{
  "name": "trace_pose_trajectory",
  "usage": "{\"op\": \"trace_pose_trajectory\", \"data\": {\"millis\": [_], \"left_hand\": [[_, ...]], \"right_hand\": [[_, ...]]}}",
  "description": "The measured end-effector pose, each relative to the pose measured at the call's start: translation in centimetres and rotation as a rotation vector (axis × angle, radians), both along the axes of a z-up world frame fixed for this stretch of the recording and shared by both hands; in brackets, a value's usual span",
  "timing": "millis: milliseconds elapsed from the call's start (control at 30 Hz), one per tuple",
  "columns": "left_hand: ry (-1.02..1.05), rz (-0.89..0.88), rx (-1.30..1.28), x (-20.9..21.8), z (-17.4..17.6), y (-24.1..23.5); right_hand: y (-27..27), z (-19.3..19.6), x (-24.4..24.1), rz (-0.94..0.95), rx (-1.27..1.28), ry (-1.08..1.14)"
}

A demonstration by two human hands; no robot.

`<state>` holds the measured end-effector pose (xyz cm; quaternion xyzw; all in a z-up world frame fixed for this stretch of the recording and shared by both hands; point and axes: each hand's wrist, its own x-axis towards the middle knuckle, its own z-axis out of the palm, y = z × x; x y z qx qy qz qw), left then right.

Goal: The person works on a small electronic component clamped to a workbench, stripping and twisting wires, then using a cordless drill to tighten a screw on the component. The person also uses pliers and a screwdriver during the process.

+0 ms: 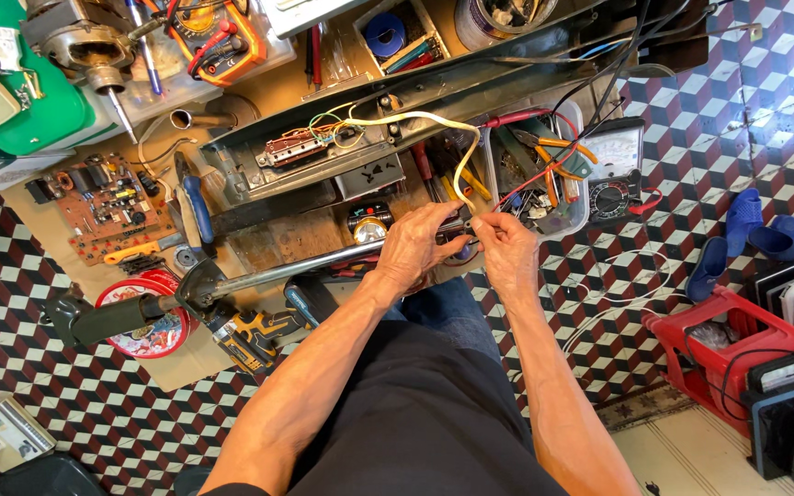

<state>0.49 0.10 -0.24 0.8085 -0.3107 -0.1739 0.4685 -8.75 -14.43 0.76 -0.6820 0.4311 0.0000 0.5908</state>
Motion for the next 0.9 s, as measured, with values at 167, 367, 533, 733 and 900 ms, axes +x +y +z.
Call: {"op": "trace_pose_trajectory", "data": {"millis": [167,367,533,733,900], "left_hand": [[-0.033,0.006,-0.019,0.1,-0.2,0.0],[0.082,-0.036,0.122,0.7,-0.2,-0.2],[0.086,-0.058,0.134,1.0,-0.5,-0.2],[0.102,-0.067,0.092,1.1,-0.9,0.1],[0.080,-0.056,0.085,1.0,-0.7,-0.1]], "right_hand": [[0.6,0.5,0.2,-0.029,-0.025,0.032],[1.0,0.3,0.5,-0.155,0.152,-0.056],[0.8,0.1,0.5,-0.182,0.181,-0.046],[0.8,0.1,0.7,-0.209,0.203,-0.045],[1.3,0.4,0.6,-0.210,0.153,-0.042]]}}
